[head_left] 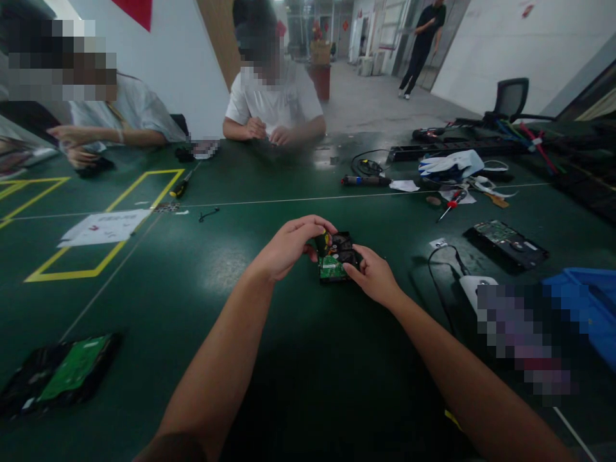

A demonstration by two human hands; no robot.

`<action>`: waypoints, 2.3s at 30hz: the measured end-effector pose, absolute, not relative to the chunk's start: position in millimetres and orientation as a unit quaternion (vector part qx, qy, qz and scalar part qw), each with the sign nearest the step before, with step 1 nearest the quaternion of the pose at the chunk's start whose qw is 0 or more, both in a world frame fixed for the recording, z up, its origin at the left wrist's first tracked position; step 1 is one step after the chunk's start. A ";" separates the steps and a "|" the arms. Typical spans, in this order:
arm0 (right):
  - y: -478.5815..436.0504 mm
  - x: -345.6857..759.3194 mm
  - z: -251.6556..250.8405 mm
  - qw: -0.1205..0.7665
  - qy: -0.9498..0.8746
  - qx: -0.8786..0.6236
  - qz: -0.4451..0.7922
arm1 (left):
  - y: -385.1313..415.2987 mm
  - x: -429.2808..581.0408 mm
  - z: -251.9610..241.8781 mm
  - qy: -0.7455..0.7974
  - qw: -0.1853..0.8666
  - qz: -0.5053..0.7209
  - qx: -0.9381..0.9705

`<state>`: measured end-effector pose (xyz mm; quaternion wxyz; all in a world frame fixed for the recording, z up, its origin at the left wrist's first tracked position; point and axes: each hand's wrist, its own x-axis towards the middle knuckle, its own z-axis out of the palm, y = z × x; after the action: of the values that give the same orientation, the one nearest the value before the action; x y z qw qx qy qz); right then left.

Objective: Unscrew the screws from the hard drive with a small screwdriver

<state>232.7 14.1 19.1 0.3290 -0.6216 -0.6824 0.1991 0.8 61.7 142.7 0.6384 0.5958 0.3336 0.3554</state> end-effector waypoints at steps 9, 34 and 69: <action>13.6 231.7 20.4 0.333 -0.680 -0.622 0.200 | 61.6 4.6 139.7 0.285 0.699 0.361 0.548; 15.4 234.3 16.6 0.321 -0.681 -0.624 0.211 | 59.9 3.2 142.3 0.310 0.701 0.347 0.540; 12.9 232.7 20.6 0.328 -0.679 -0.625 0.202 | 62.6 -1.5 143.6 0.327 0.683 0.363 0.542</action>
<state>232.7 12.9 20.6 0.3277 -0.6253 -0.6787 0.2024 -1.5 62.6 143.6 0.6834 0.5425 0.3272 0.3629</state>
